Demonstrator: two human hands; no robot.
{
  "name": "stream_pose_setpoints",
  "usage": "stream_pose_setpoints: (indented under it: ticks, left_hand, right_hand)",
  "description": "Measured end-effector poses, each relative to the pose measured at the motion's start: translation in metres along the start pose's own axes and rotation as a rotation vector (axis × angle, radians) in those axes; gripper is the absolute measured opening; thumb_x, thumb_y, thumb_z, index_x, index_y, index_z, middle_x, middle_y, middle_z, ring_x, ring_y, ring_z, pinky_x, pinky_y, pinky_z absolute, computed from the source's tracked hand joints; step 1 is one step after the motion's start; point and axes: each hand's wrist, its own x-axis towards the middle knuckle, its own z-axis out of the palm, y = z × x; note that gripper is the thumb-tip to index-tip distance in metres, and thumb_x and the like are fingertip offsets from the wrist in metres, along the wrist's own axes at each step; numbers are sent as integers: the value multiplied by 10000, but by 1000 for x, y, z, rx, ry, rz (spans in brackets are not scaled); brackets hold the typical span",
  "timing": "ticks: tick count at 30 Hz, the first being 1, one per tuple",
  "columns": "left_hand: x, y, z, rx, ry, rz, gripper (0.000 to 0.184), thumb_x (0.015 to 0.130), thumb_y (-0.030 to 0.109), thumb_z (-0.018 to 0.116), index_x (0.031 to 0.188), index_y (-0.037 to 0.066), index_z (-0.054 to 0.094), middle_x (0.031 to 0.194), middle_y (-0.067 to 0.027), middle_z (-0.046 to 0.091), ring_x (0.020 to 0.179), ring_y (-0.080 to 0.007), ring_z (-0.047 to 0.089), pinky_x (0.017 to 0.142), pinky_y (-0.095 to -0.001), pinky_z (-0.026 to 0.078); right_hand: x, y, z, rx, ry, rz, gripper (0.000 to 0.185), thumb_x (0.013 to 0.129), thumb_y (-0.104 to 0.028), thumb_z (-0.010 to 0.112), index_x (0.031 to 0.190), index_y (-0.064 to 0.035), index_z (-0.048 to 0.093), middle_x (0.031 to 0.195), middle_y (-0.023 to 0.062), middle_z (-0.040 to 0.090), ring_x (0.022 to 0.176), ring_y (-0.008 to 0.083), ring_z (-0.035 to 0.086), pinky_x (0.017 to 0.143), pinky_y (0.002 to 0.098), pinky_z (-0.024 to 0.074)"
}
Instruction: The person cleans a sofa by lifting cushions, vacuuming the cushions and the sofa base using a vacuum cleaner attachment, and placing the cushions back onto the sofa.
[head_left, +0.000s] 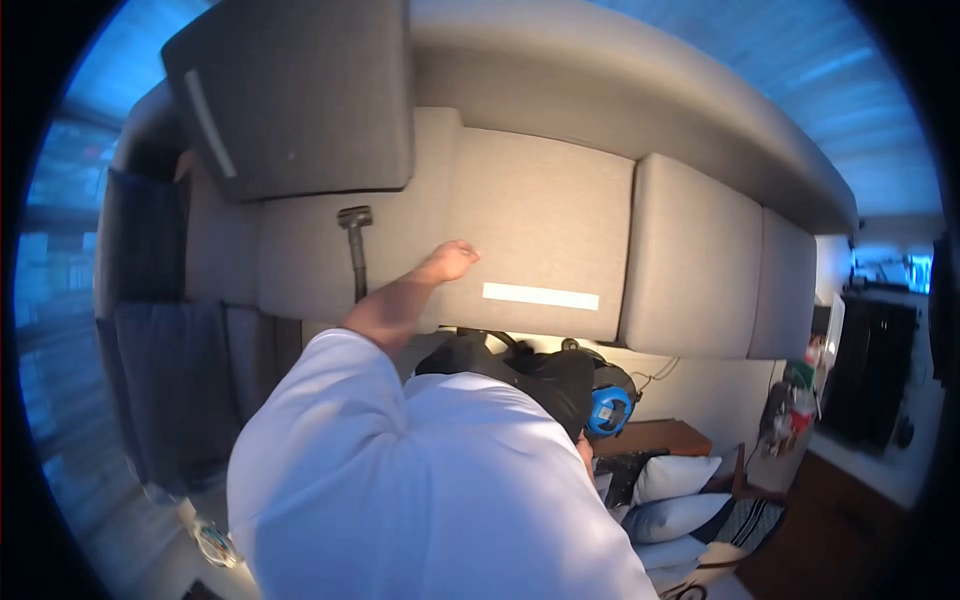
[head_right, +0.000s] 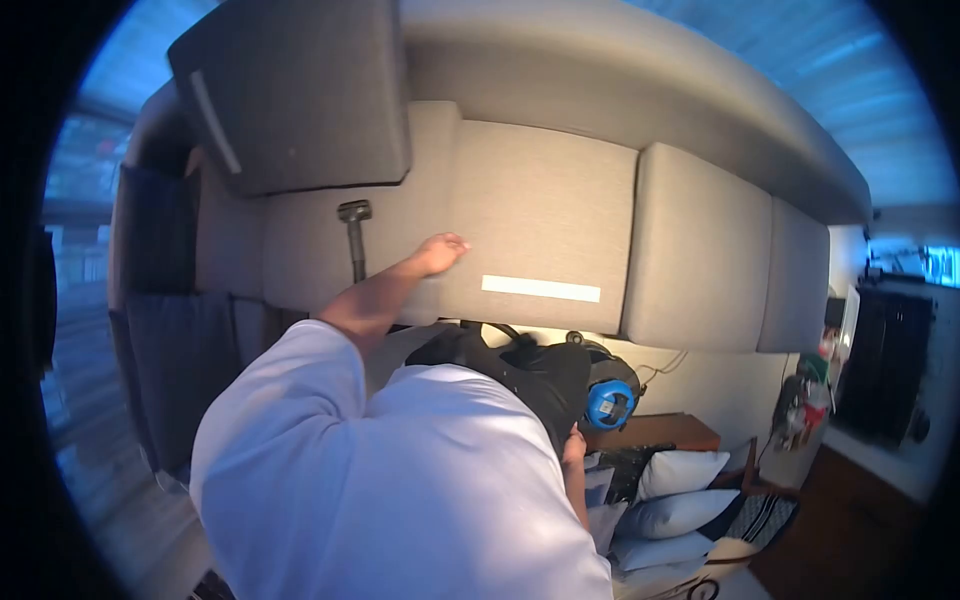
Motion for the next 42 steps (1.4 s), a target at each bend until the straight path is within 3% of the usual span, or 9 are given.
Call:
stream_pose_setpoints:
  ticks: [9, 17, 21, 24, 26, 28, 35, 39, 42]
  left_hand:
    - [-77, -133, 29, 149, -158, -172, 560, 966, 504, 572, 1204, 14, 699, 1333, -234, 620, 1248, -395, 588, 1071, -468, 449]
    - [-165, -253, 23, 245, -118, -260, 537, 979, 491, 562, 1197, 22, 709, 1307, -205, 646, 1264, -378, 579, 1081, -447, 443]
    - [-169, -298, 20, 166, -144, -253, 566, 912, 526, 622, 1078, -3, 736, 1141, -228, 706, 1149, -396, 639, 1007, -476, 481]
    - [-166, -311, 16, 344, 50, -235, 852, 901, 520, 667, 1453, -84, 431, 1426, -275, 544, 1343, -382, 519, 1144, -381, 389]
    - [-173, -275, -2, 337, 8, -317, 858, 908, 522, 658, 1457, -91, 416, 1434, -288, 529, 1365, -375, 496, 1169, -384, 352]
    - [-118, -356, 11, 455, 116, -259, 912, 914, 473, 691, 1471, -151, 328, 1433, -279, 536, 1348, -376, 512, 1133, -396, 383]
    - [-64, -346, 18, -138, 237, -517, 1018, 908, 294, 744, 1552, -104, 64, 1508, -307, 423, 1337, -393, 512, 1148, -425, 375]
    - [-32, -354, 17, -235, 83, -650, 687, 925, 234, 672, 1428, -144, 394, 1407, -270, 552, 1256, -381, 578, 1084, -436, 435]
    - [-45, -373, 8, -154, 13, -414, 499, 918, 203, 635, 1278, -138, 576, 1316, -241, 630, 1204, -336, 618, 1033, -419, 459]
  right_hand:
    - [-36, -38, -30, 373, -149, 110, 501, 1011, -465, 589, 1283, -45, 578, 1032, 118, 677, 865, 261, 658, 770, 395, 544]
    - [-80, -47, -2, 337, -174, -26, 311, 997, -453, 625, 999, -141, 625, 715, -58, 554, 570, 66, 482, 495, 247, 371]
    - [-93, -8, 63, 180, -139, -101, 299, 999, -386, 645, 1055, -95, 686, 778, -35, 593, 667, 79, 529, 613, 242, 436]
    - [-110, 67, 120, 23, -65, -149, 444, 978, -406, 661, 1193, -18, 687, 941, 35, 693, 772, 139, 611, 734, 297, 512]
    - [-165, 63, 134, -158, -173, -77, 556, 955, -454, 664, 1285, -8, 651, 1109, 146, 721, 956, 252, 684, 891, 360, 529]
    - [-205, 72, 135, -219, -130, -1, 595, 947, -471, 663, 1313, -4, 634, 1168, 184, 717, 1038, 291, 692, 943, 381, 524]
    - [-237, 78, 110, -330, -146, 77, 679, 935, -527, 637, 1352, 8, 594, 1250, 234, 678, 1186, 348, 645, 1033, 411, 488]
    - [-255, 26, 102, -151, -40, 224, 720, 931, -542, 640, 1375, 19, 562, 1214, 228, 692, 1135, 337, 666, 994, 403, 509]
    - [-237, 10, 100, -214, 10, 97, 731, 931, -539, 638, 1392, 20, 542, 1203, 231, 693, 1128, 343, 668, 988, 401, 512]
